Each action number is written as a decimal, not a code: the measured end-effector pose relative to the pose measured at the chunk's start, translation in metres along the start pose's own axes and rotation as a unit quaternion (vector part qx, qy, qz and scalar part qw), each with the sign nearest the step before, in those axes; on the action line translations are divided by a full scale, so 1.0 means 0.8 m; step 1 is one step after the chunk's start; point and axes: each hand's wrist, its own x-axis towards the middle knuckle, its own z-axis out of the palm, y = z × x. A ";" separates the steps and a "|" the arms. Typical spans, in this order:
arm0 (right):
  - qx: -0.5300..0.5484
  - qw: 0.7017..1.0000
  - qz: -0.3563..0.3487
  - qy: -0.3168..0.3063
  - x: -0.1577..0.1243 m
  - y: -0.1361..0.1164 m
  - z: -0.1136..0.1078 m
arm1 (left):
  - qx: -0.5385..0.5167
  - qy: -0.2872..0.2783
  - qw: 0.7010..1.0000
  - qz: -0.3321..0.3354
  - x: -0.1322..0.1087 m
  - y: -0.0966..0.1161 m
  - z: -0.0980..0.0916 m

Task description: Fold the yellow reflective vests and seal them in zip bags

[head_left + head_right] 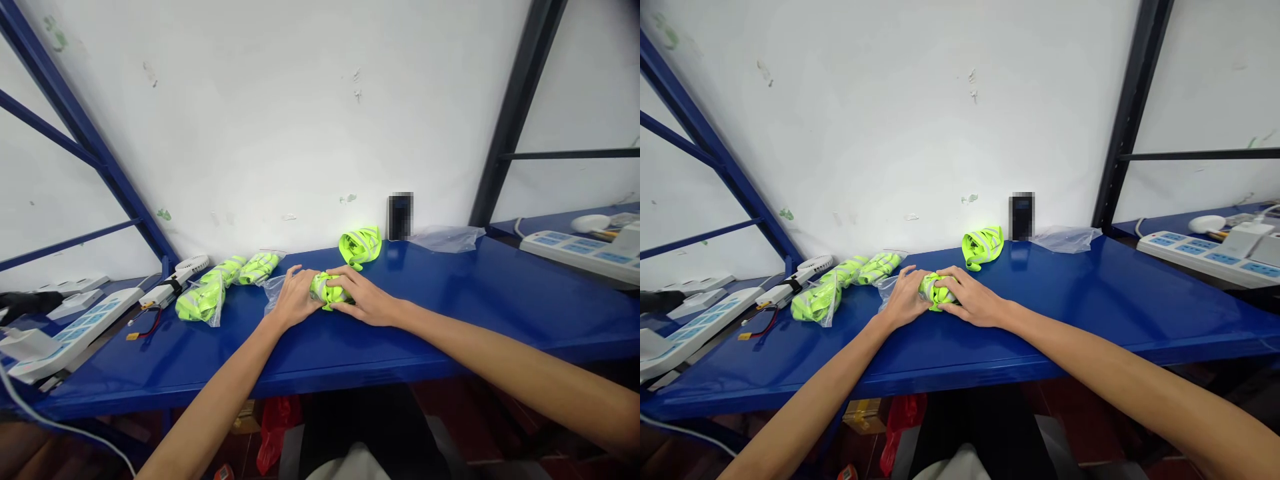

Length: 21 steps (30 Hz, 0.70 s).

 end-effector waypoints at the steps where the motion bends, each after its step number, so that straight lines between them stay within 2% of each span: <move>1: 0.004 1.000 0.000 0.018 0.000 0.002 0.003 | 0.002 0.003 1.000 -0.003 0.000 0.000 0.000; 6: 0.041 0.991 0.041 0.124 0.010 0.004 0.016 | 0.029 0.014 0.999 -0.024 0.004 0.009 0.003; 9: 0.059 0.983 0.077 0.154 0.016 0.003 0.017 | 0.051 0.023 0.998 -0.025 0.008 0.016 0.006; 13: 0.071 0.986 0.115 0.094 0.015 0.011 0.010 | 0.074 0.010 0.997 -0.001 0.014 0.022 0.007; 18: 0.026 0.996 0.084 0.003 0.013 0.023 0.004 | 0.083 -0.011 0.996 0.028 0.014 0.023 0.008; 21: 0.029 0.997 0.071 -0.016 0.017 0.020 0.010 | 0.096 -0.002 0.995 0.039 0.013 0.023 0.012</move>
